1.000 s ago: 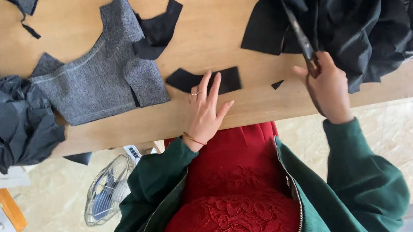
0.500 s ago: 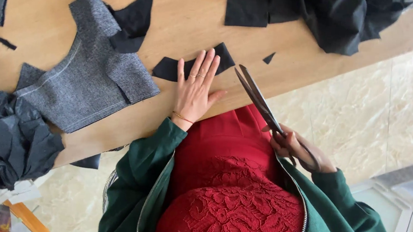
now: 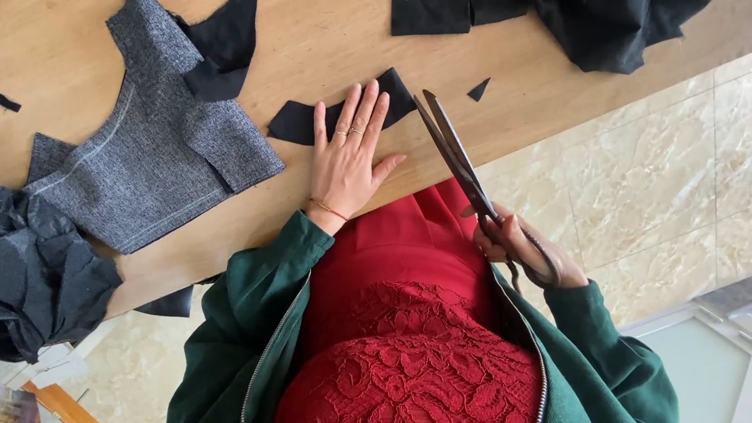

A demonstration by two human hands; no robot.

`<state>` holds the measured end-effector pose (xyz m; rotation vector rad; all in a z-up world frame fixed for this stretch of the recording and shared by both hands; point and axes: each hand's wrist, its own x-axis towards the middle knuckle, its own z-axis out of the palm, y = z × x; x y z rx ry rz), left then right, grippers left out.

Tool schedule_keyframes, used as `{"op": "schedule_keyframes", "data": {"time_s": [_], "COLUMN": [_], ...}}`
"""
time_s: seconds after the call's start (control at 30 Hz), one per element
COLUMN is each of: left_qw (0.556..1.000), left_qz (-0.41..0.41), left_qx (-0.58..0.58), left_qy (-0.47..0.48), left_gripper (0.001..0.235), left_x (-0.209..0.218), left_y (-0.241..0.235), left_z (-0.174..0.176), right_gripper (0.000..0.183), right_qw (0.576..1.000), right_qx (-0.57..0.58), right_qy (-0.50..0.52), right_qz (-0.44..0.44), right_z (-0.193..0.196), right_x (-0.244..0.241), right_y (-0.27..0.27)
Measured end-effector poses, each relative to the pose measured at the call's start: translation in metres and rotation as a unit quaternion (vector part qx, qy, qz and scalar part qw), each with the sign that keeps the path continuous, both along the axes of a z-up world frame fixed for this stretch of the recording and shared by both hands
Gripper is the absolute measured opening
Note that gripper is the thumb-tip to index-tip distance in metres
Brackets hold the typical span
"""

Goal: Cutting fabric pieces using scissors and organizing them on a cutting table

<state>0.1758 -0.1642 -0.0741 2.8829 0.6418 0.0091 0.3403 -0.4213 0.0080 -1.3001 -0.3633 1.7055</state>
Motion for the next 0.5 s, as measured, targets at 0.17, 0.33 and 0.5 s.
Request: {"op": "schedule_keyframes", "data": {"time_s": [0.17, 0.33, 0.5], "left_qw": [1.000, 1.000, 1.000], "left_qz": [0.002, -0.001, -0.003], "left_qx": [-0.001, -0.002, -0.016], "left_qy": [-0.007, -0.004, 0.004], "left_gripper": [0.082, 0.080, 0.081], "left_x": [0.000, 0.000, 0.001], "left_y": [0.001, 0.001, 0.002], "left_z": [-0.003, -0.004, -0.003], "right_gripper": [0.076, 0.075, 0.077], "right_qw": [1.000, 1.000, 1.000], "right_qx": [-0.009, -0.012, 0.006], "right_qy": [0.008, 0.029, 0.030], "right_qz": [0.007, -0.002, 0.002], "right_z": [-0.001, -0.008, -0.003], "right_x": [-0.001, -0.001, -0.001], "right_y": [-0.014, -0.017, 0.001]}}
